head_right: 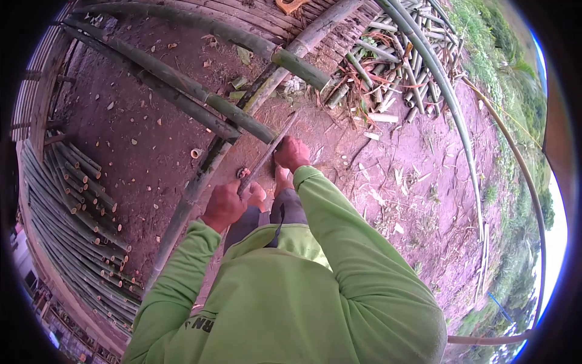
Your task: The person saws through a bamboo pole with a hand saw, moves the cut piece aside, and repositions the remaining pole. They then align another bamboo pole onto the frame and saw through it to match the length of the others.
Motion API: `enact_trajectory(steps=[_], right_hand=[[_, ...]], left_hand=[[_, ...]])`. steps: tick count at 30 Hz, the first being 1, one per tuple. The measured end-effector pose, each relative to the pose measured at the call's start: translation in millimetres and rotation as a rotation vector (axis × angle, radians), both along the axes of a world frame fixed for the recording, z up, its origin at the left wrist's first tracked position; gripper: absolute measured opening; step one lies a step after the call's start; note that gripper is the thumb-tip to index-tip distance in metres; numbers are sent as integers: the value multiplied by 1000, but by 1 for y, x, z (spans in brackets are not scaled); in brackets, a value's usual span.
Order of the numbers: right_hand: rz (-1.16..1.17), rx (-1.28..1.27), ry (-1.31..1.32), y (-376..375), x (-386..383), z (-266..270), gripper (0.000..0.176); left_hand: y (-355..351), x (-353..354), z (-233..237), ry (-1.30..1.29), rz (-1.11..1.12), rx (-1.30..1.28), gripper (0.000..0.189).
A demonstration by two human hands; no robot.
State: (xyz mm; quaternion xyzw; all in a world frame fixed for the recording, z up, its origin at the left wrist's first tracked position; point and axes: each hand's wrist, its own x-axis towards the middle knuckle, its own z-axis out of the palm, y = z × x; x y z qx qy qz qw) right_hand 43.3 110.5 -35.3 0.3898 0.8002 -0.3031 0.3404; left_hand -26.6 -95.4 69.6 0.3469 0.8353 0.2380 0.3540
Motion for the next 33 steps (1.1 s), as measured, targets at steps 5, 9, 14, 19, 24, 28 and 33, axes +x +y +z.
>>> enact_trajectory(steps=[5,9,14,19,24,28,33], right_hand=[[121,-76,-146,10,78,-17,33],[-93,74,-266,65,210,-39,38],[-326,505,41,239,274,37,28],[-31,1049,402,401,150,190,17],[3,1255,642,428,52,251,52],[-70,748,831,370,29,173,55],[126,225,527,201,75,27,57]], left_hand=[[74,16,-41,-7,41,-106,30],[1,12,-9,-55,-71,-46,30],[-88,12,23,-26,-135,-153,29],[-113,21,57,22,-144,-264,27],[-124,37,77,-17,48,-125,30],[-135,58,115,-110,318,-118,35],[-138,86,106,-205,610,233,35]])
